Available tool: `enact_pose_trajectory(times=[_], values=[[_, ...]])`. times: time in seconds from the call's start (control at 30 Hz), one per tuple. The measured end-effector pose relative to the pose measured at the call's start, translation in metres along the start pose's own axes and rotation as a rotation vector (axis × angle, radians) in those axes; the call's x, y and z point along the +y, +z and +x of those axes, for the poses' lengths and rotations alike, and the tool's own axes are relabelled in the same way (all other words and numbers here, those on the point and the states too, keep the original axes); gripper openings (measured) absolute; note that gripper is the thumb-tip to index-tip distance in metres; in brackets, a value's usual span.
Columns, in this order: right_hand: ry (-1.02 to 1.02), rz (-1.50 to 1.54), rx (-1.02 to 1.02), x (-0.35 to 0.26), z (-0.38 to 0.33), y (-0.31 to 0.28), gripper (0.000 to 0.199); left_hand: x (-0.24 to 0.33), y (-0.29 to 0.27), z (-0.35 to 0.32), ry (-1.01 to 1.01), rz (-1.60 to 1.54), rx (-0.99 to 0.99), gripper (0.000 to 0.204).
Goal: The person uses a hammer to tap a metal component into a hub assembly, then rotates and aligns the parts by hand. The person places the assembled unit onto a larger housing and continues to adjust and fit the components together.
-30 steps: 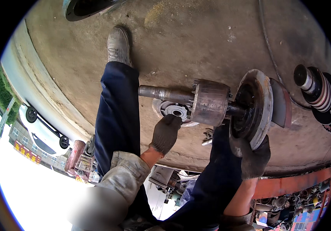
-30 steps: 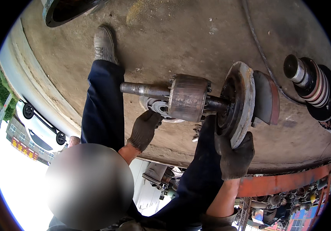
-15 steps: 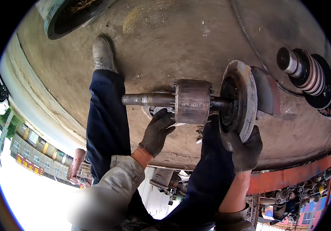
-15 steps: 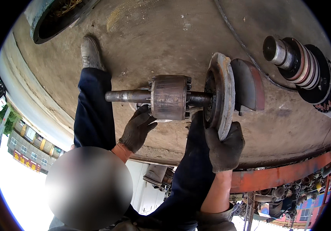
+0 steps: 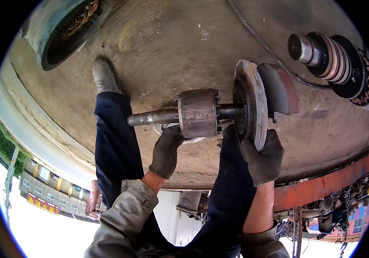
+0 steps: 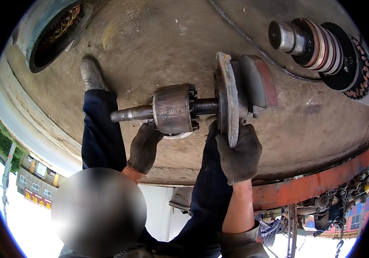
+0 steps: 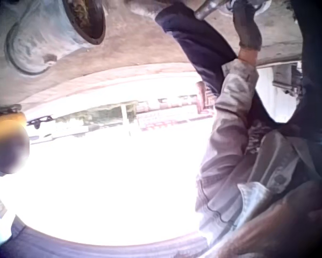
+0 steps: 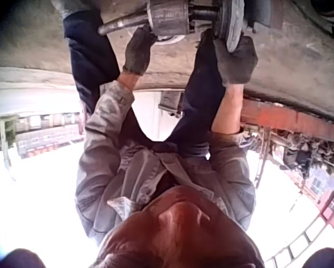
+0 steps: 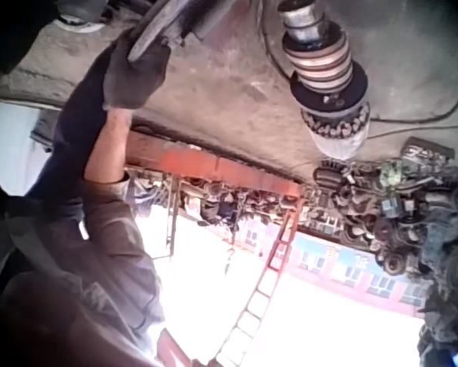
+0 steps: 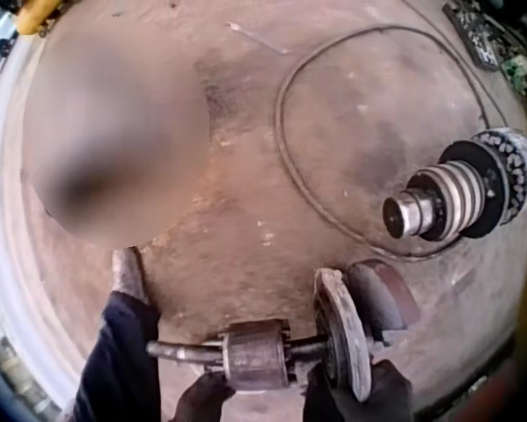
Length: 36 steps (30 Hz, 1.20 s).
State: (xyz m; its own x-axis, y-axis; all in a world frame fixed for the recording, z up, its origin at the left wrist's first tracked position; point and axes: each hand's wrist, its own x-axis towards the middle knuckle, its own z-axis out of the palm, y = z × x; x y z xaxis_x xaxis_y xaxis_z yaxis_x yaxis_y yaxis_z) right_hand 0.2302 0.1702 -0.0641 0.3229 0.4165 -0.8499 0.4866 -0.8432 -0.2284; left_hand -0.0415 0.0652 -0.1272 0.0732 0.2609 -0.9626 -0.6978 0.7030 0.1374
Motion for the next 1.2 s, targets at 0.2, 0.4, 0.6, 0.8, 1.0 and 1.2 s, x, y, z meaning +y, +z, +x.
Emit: enact_pose_trajectory(times=[0.2, 0.4, 0.6, 0.8, 1.0, 1.2], values=[[-0.322, -0.212, 0.152, -0.014, -0.007, 0.021, 0.057, 0.027, 0.022, 0.007, 0.126, 0.224, -0.051, 0.057], [-0.37, -0.179, 0.243, -0.014, -0.021, 0.041, 0.06, 0.051, 0.026, 0.032, 0.013, 0.296, 0.02, 0.061], [-0.349, -0.125, 0.318, -0.006, -0.02, 0.041, 0.059, 0.055, 0.038, 0.032, 0.062, 0.423, 0.065, 0.05], [-0.296, -0.111, 0.291, -0.004, -0.017, 0.022, 0.059, 0.046, 0.042, 0.02, 0.099, 0.474, 0.136, 0.051], [-0.197, 0.025, 0.196, -0.014, -0.001, 0.008, 0.04, 0.035, 0.063, 0.015, 0.12, 0.487, 0.312, 0.036], [-0.263, 0.172, 0.217, 0.005, 0.004, 0.014, 0.023, 0.038, 0.072, 0.017, 0.071, 0.493, 0.24, 0.036]])
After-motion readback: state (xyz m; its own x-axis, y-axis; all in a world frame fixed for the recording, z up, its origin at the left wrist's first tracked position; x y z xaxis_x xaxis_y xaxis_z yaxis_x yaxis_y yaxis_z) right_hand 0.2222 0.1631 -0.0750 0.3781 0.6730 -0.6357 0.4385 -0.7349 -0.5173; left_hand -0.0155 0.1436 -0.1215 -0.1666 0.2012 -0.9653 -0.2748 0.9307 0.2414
